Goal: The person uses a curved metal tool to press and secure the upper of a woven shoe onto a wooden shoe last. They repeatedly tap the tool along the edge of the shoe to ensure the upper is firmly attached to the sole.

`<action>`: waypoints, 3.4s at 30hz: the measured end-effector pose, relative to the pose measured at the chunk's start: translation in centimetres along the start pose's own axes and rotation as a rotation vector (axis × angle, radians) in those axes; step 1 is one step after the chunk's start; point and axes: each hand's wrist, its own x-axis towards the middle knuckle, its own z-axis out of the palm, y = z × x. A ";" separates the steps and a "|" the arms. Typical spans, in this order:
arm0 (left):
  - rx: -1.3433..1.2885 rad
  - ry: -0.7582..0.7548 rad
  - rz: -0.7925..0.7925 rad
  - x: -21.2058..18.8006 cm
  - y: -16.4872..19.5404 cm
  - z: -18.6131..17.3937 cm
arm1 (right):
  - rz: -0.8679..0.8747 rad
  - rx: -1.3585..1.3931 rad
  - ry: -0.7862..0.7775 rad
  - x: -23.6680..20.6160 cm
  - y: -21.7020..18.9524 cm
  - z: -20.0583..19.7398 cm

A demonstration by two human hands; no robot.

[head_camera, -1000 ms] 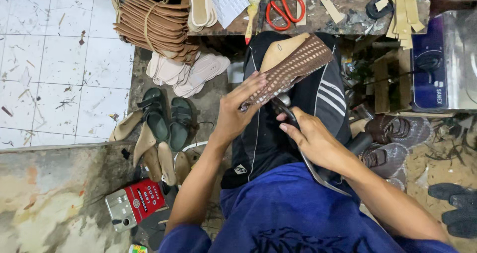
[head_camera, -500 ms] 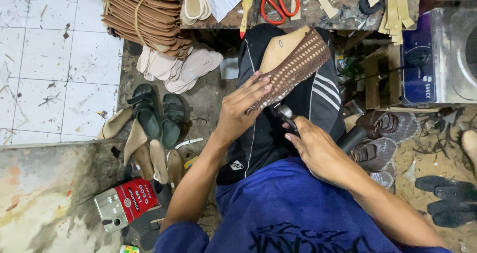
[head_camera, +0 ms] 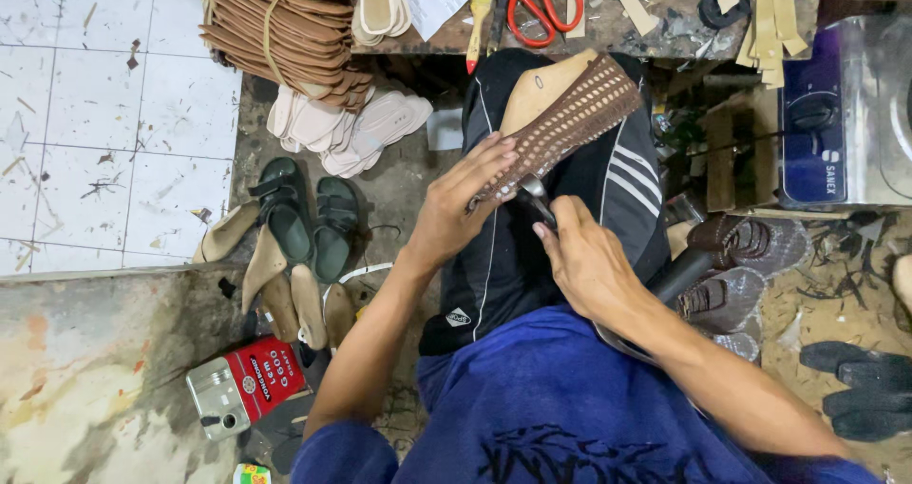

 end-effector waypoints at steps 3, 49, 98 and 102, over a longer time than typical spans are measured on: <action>-0.096 0.014 -0.050 0.6 -1.1 -0.6 | -0.055 0.029 0.102 2.0 1.1 2.4; -0.070 -0.136 -0.238 3.3 -6.2 -0.6 | -0.511 -0.015 0.235 6.9 6.2 3.7; -1.373 0.196 -0.634 3.1 -15.5 11.1 | -0.127 0.046 -0.014 2.6 5.9 2.8; -1.359 0.181 -0.623 2.9 -15.5 10.7 | -0.194 0.282 -0.267 2.5 5.6 2.5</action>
